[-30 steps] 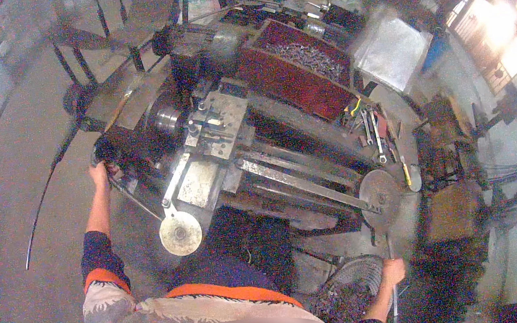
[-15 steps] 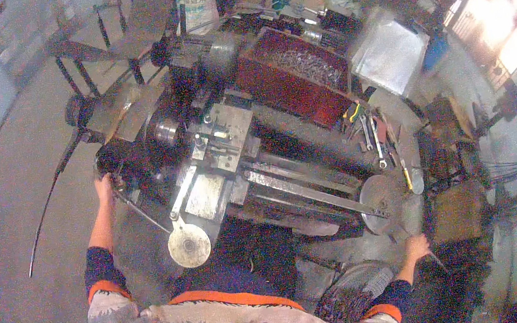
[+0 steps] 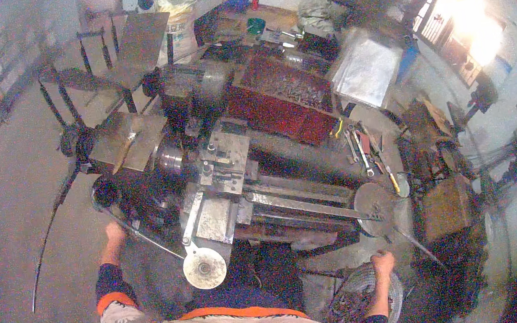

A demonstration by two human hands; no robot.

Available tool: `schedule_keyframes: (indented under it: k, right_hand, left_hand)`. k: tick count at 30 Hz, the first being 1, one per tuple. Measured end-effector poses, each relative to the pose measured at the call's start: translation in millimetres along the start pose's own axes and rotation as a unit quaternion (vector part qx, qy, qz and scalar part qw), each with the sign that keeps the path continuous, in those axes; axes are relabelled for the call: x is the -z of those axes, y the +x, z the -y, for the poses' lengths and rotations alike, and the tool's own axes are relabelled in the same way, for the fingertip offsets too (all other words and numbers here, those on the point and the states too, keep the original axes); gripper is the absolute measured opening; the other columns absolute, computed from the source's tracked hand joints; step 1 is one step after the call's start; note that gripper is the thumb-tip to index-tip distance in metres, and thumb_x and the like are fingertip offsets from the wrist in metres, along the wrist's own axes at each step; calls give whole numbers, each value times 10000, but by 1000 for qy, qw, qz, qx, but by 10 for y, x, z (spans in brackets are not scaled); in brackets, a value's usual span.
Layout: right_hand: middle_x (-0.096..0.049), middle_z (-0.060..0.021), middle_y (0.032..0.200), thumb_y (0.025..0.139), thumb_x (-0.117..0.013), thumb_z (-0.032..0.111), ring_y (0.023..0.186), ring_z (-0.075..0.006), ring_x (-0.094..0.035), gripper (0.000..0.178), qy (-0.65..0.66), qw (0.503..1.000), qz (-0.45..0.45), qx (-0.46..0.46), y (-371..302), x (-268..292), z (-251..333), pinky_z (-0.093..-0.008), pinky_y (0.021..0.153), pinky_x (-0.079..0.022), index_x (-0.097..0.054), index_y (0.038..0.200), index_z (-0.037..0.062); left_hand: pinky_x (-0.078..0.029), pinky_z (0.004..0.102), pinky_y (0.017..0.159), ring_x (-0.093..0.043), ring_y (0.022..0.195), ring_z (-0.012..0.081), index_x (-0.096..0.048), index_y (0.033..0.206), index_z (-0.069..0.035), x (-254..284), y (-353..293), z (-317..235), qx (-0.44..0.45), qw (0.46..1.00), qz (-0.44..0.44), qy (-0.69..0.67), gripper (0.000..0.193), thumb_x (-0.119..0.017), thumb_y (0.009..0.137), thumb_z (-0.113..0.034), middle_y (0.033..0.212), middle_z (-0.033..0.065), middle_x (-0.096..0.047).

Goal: The person operates a metal lathe, repeatedly loading small cylindrical metal parts into the chuck, machining them, and removing the finished pieces. The person uses both hands to handle the parts and adjust the machine controls throughout the process.

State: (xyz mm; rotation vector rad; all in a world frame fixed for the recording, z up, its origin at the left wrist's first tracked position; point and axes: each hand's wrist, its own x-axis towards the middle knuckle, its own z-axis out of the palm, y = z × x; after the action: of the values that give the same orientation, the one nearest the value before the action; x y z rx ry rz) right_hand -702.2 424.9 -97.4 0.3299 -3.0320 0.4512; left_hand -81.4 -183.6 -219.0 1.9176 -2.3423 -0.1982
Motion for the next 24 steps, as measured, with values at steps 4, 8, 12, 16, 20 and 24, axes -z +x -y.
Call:
schedule_keyframes:
  k: [4, 8, 12, 16, 20, 24]
  right_hand:
    - [-635, -220, 823, 555, -602, 193, 803, -343, -622, 360, 12, 999, -30, 37, -61, 32, 68, -382, 752, -484, -683, 872, 43]
    - [-643, -220, 813, 564, -584, 138, 795, -311, -640, 346, 61, 995, -24, 73, -119, 407, 634, -347, 761, -485, -677, 867, -4]
    - [-646, -208, 790, 579, -587, 137, 750, -292, -641, 327, 71, 986, -68, 135, 87, 646, 845, -344, 714, -492, -671, 856, -14]
    - [-652, -172, 842, 600, -569, 120, 833, -279, -624, 330, 117, 945, -95, 290, 203, 813, 1868, -322, 785, -461, -658, 890, -8]
    - [-642, -157, 850, 590, -657, 95, 844, -276, -617, 305, 227, 887, 9, 401, 23, 808, 3211, -334, 780, -467, -659, 890, 41]
    - [-614, -144, 911, 563, -620, 120, 844, -301, -570, 368, 238, 734, 53, 634, -494, 760, 4453, -356, 773, -458, -642, 920, 37]
  left_hand:
    - [-471, 437, 718, -598, 792, 361, -617, 781, -30, -573, -35, -506, 197, 945, -161, -206, 273, -578, 733, -295, 815, 207, -618]
    - [-475, 425, 703, -607, 826, 323, -601, 811, -44, -929, 102, -5, 72, 994, -58, -62, 239, -573, 747, -273, 869, 178, -623]
    - [-480, 412, 744, -608, 845, 315, -602, 885, -80, -57, 23, -60, -39, 995, 87, 32, 256, -599, 748, -297, 885, 165, -627]
    - [-468, 422, 782, -601, 880, 329, -574, 948, -59, 3, -95, -42, 33, 996, 77, -36, 326, -614, 741, -308, 882, 162, -630]
    - [-464, 424, 796, -582, 940, 341, -586, 989, -72, 250, -94, 317, -16, 994, 109, -22, 377, -647, 720, -329, 958, 180, -622]
    - [-468, 383, 660, -609, 743, 317, -614, 1009, -43, 1410, -231, 318, 6, 981, -3, -194, 314, -616, 751, -221, 807, 186, -625]
